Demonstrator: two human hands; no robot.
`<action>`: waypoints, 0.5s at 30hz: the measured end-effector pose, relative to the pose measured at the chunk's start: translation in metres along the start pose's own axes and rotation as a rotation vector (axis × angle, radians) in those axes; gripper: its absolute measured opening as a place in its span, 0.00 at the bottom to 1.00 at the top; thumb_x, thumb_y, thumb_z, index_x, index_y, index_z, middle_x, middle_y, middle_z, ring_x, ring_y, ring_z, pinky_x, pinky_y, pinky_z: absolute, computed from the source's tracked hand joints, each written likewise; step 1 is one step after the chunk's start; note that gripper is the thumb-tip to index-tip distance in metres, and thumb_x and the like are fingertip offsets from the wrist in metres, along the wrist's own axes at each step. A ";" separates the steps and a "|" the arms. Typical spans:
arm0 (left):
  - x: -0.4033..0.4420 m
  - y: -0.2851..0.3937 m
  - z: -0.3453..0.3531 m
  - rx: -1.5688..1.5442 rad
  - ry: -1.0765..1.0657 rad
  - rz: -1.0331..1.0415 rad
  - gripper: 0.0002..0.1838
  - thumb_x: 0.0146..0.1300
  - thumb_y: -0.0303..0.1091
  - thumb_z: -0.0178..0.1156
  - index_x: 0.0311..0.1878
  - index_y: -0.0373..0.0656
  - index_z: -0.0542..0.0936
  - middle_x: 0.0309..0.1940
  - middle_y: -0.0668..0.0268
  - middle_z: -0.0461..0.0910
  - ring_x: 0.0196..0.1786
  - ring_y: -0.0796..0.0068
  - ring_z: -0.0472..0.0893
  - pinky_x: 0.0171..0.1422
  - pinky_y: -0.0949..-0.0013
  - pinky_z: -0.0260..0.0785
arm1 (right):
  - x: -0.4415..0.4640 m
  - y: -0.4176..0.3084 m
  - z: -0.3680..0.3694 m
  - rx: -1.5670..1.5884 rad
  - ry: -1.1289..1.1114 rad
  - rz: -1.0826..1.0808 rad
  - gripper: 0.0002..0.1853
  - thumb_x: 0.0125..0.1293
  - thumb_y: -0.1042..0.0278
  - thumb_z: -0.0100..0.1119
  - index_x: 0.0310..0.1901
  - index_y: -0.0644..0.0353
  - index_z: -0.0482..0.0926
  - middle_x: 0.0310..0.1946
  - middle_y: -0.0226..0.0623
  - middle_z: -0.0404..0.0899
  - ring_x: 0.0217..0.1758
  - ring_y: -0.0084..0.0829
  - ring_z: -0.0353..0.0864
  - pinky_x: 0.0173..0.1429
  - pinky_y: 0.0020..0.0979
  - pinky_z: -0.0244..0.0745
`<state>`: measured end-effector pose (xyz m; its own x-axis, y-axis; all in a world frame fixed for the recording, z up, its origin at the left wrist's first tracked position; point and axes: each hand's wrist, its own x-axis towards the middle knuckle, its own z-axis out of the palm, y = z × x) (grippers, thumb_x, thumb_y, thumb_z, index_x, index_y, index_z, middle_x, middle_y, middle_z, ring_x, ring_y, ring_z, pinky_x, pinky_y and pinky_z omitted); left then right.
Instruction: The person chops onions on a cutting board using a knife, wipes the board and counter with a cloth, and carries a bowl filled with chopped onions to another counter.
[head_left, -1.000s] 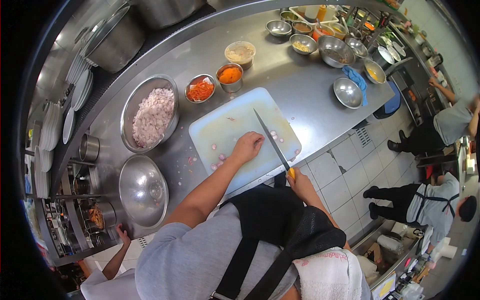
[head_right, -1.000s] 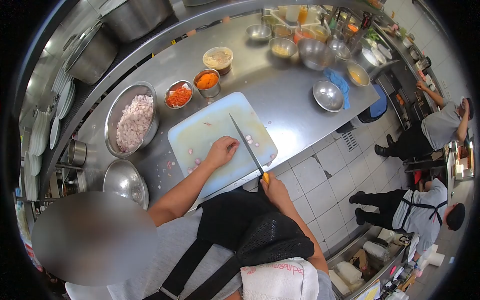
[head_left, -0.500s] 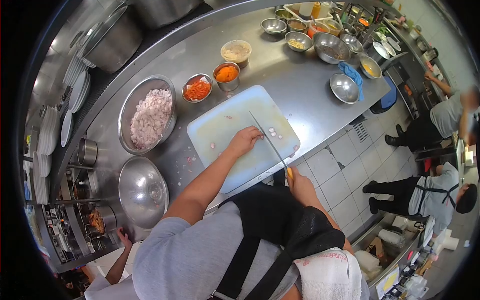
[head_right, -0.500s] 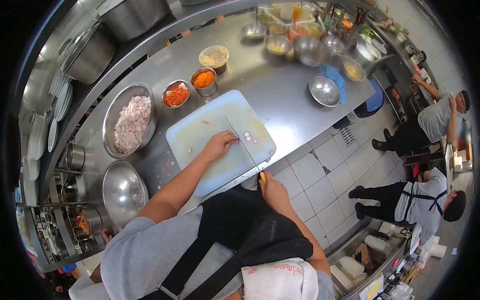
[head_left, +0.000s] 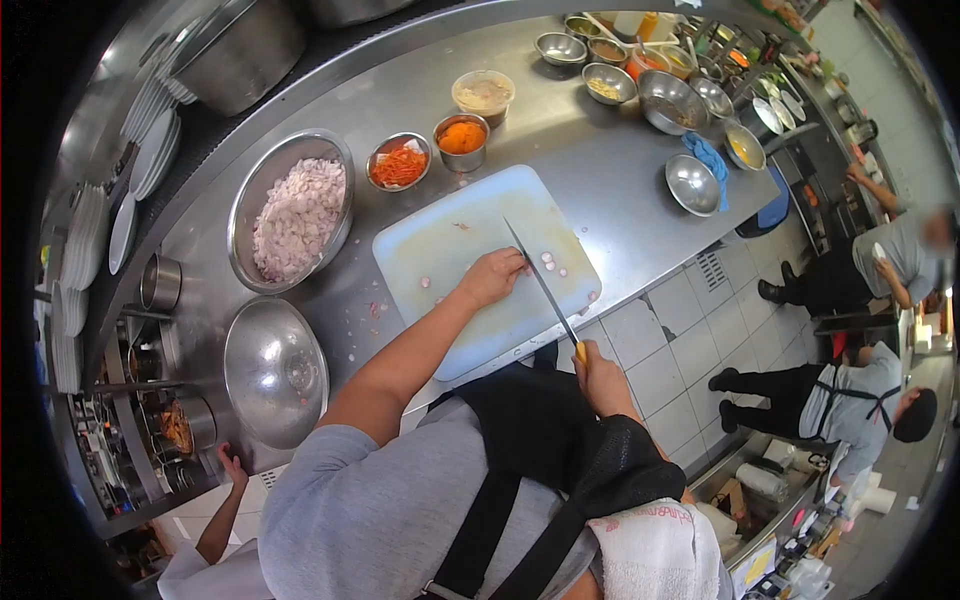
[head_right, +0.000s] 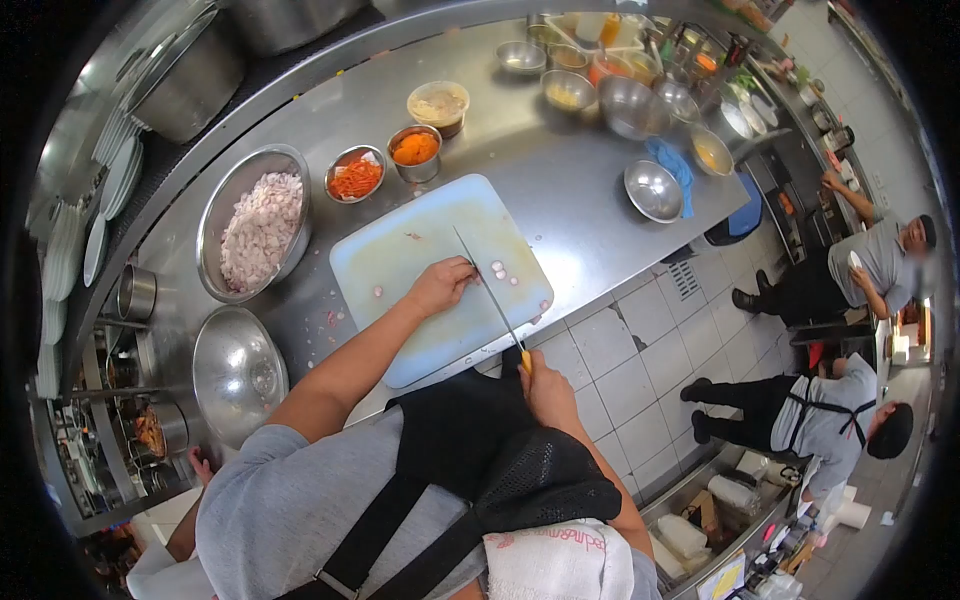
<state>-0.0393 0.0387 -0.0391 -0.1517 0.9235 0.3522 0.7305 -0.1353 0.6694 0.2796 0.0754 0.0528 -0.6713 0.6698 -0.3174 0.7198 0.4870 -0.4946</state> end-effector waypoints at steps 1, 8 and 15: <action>0.002 -0.001 0.001 0.017 0.001 0.025 0.08 0.64 0.18 0.64 0.43 0.41 0.86 0.41 0.60 0.85 0.45 0.55 0.87 0.51 0.59 0.82 | 0.003 0.005 0.003 -0.008 -0.004 -0.011 0.17 0.81 0.55 0.57 0.59 0.57 0.72 0.33 0.62 0.86 0.39 0.67 0.87 0.43 0.63 0.81; -0.002 -0.002 0.003 0.002 0.048 -0.046 0.08 0.64 0.19 0.64 0.44 0.40 0.86 0.42 0.59 0.85 0.45 0.55 0.87 0.52 0.59 0.81 | 0.018 0.014 0.020 0.002 0.023 -0.042 0.17 0.81 0.56 0.58 0.60 0.57 0.73 0.32 0.62 0.86 0.39 0.67 0.87 0.43 0.63 0.80; -0.003 0.001 0.004 -0.013 0.063 -0.032 0.08 0.62 0.18 0.64 0.43 0.39 0.86 0.42 0.58 0.85 0.43 0.54 0.87 0.50 0.58 0.82 | 0.026 0.018 0.035 0.060 0.023 -0.058 0.18 0.81 0.55 0.58 0.60 0.59 0.73 0.33 0.64 0.86 0.39 0.68 0.87 0.43 0.62 0.80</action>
<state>-0.0351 0.0375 -0.0420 -0.2166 0.9032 0.3706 0.7162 -0.1110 0.6891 0.2689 0.0818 0.0068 -0.7069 0.6544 -0.2684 0.6674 0.4915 -0.5595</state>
